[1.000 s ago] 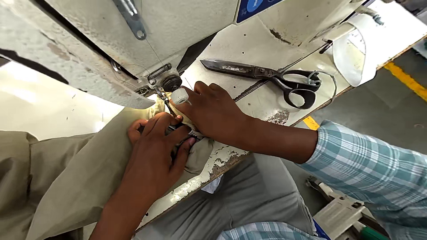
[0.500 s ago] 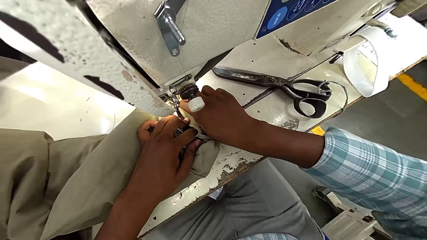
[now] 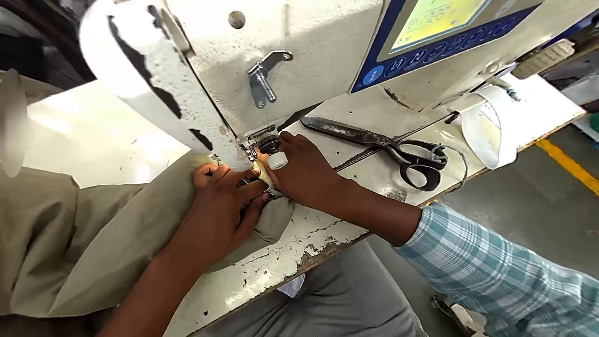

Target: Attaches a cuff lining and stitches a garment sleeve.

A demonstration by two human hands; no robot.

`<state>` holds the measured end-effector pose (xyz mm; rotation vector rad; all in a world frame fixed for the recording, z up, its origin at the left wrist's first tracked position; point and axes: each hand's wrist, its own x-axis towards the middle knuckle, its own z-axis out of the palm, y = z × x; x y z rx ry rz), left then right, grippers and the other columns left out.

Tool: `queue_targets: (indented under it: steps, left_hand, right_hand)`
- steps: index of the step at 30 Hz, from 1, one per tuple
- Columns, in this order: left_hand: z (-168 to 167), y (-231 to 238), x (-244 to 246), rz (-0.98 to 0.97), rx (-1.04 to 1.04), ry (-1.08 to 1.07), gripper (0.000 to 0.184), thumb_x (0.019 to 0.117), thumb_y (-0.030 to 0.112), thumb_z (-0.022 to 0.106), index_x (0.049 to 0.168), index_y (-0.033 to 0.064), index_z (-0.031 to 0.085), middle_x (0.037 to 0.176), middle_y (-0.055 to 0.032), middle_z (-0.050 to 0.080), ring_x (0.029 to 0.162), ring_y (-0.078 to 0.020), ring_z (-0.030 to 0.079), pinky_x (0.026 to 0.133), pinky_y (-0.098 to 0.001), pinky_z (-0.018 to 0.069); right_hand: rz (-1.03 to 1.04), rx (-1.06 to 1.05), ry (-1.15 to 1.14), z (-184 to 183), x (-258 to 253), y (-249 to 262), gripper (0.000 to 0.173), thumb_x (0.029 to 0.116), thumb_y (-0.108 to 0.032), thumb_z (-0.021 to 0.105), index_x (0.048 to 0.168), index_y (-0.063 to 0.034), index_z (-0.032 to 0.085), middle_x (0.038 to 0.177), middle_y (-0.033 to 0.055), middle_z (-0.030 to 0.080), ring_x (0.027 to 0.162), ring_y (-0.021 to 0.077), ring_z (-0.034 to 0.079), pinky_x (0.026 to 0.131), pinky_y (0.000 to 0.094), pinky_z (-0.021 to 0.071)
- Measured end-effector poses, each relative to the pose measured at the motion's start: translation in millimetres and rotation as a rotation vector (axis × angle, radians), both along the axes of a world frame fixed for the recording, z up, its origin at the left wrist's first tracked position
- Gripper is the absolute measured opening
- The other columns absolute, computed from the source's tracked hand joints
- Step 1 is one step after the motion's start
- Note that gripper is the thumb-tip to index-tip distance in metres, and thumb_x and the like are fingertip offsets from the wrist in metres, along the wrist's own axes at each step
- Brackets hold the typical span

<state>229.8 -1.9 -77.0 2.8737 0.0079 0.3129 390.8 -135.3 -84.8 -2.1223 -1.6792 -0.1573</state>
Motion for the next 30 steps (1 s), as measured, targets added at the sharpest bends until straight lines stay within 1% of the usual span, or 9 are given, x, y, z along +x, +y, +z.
queue_targets:
  steps: [3, 6, 9, 17, 20, 25, 27, 29, 30]
  left_hand:
    - [0, 7, 4, -0.011, 0.002, 0.006, 0.038, 0.1024, 0.038, 0.044, 0.108, 0.023, 0.079, 0.113, -0.0015, 0.072, 0.102, -0.0225, 0.062, 0.096, -0.0575, 0.0348]
    - [-3, 14, 8, -0.015, -0.004, -0.023, 0.038, 0.1026, 0.038, 0.045, 0.109, 0.0207, 0.079, 0.095, -0.0015, 0.069, 0.091, -0.021, 0.061, 0.097, -0.0578, 0.0354]
    - [-3, 18, 9, -0.025, 0.003, -0.023, 0.039, 0.1031, 0.037, 0.044, 0.108, 0.0203, 0.079, 0.086, 0.0, 0.065, 0.087, -0.0197, 0.061, 0.097, -0.0577, 0.0359]
    - [-6, 17, 8, -0.041, 0.001, -0.064, 0.039, 0.1036, 0.034, 0.043, 0.107, 0.0187, 0.079, 0.09, 0.0003, 0.068, 0.092, -0.019, 0.062, 0.1, -0.0572, 0.0351]
    - [-6, 17, 8, -0.047, -0.007, -0.063, 0.039, 0.1033, 0.034, 0.043, 0.107, 0.0182, 0.079, 0.093, -0.0011, 0.07, 0.093, -0.0203, 0.063, 0.097, -0.0561, 0.0359]
    - [-6, 21, 12, -0.076, 0.005, -0.061, 0.038, 0.1027, 0.033, 0.044, 0.106, 0.018, 0.078, 0.097, -0.0007, 0.071, 0.097, -0.0195, 0.063, 0.099, -0.0555, 0.0356]
    - [-3, 18, 11, -0.072, 0.077, -0.049, 0.039, 0.1025, 0.034, 0.043, 0.108, 0.0179, 0.077, 0.1, -0.0038, 0.07, 0.099, -0.0233, 0.064, 0.1, -0.0589, 0.036]
    - [8, 6, 2, -0.054, 0.233, -0.119, 0.037, 0.1024, 0.029, 0.044, 0.112, 0.0159, 0.077, 0.108, -0.0114, 0.07, 0.103, -0.0322, 0.066, 0.098, -0.0646, 0.0398]
    - [16, -3, -6, -0.04, 0.294, -0.191, 0.031, 0.1015, 0.025, 0.048, 0.111, 0.0153, 0.076, 0.11, -0.0119, 0.07, 0.105, -0.0324, 0.066, 0.096, -0.0612, 0.0417]
  right_hand:
    - [-0.011, 0.003, 0.017, -1, 4, 4, 0.021, 0.097, -0.014, 0.061, 0.109, -0.009, 0.076, 0.098, 0.0117, 0.066, 0.088, 0.0295, 0.064, 0.066, 0.0405, 0.0467]
    - [0.011, -0.037, 0.063, 4, 7, 9, 0.019, 0.0987, -0.014, 0.06, 0.106, -0.0061, 0.075, 0.1, 0.0151, 0.068, 0.095, 0.0323, 0.065, 0.073, 0.0442, 0.0484]
    - [0.009, -0.033, 0.044, 4, 6, 12, 0.018, 0.0982, -0.012, 0.06, 0.103, -0.0049, 0.076, 0.099, 0.0151, 0.069, 0.094, 0.0325, 0.066, 0.073, 0.0448, 0.049]
    - [-0.018, -0.019, 0.073, 1, 5, 11, 0.02, 0.0998, -0.017, 0.06, 0.103, -0.0063, 0.076, 0.098, 0.0144, 0.068, 0.092, 0.0318, 0.064, 0.074, 0.0444, 0.0484]
    - [-0.014, -0.018, 0.103, 3, 3, 11, 0.019, 0.0984, -0.017, 0.061, 0.102, -0.0053, 0.076, 0.101, 0.0159, 0.068, 0.093, 0.0334, 0.065, 0.075, 0.0468, 0.0486]
    - [-0.027, -0.005, 0.076, 0, 4, 12, 0.02, 0.098, -0.017, 0.061, 0.102, -0.0055, 0.077, 0.099, 0.0155, 0.069, 0.091, 0.0332, 0.065, 0.073, 0.0461, 0.0485]
    - [-0.019, 0.057, 0.111, -6, 6, 11, 0.021, 0.0987, -0.017, 0.06, 0.102, -0.0052, 0.076, 0.1, 0.0154, 0.069, 0.091, 0.0331, 0.065, 0.075, 0.0467, 0.0493]
    - [0.047, 0.219, 0.216, -11, 12, 4, 0.018, 0.0969, -0.017, 0.063, 0.099, -0.005, 0.076, 0.098, 0.0137, 0.07, 0.091, 0.0302, 0.067, 0.077, 0.0451, 0.0515]
    - [0.114, 0.301, 0.288, -11, 14, -5, 0.016, 0.0967, -0.015, 0.064, 0.1, -0.0056, 0.077, 0.1, 0.0102, 0.071, 0.093, 0.0256, 0.067, 0.081, 0.0418, 0.0535]
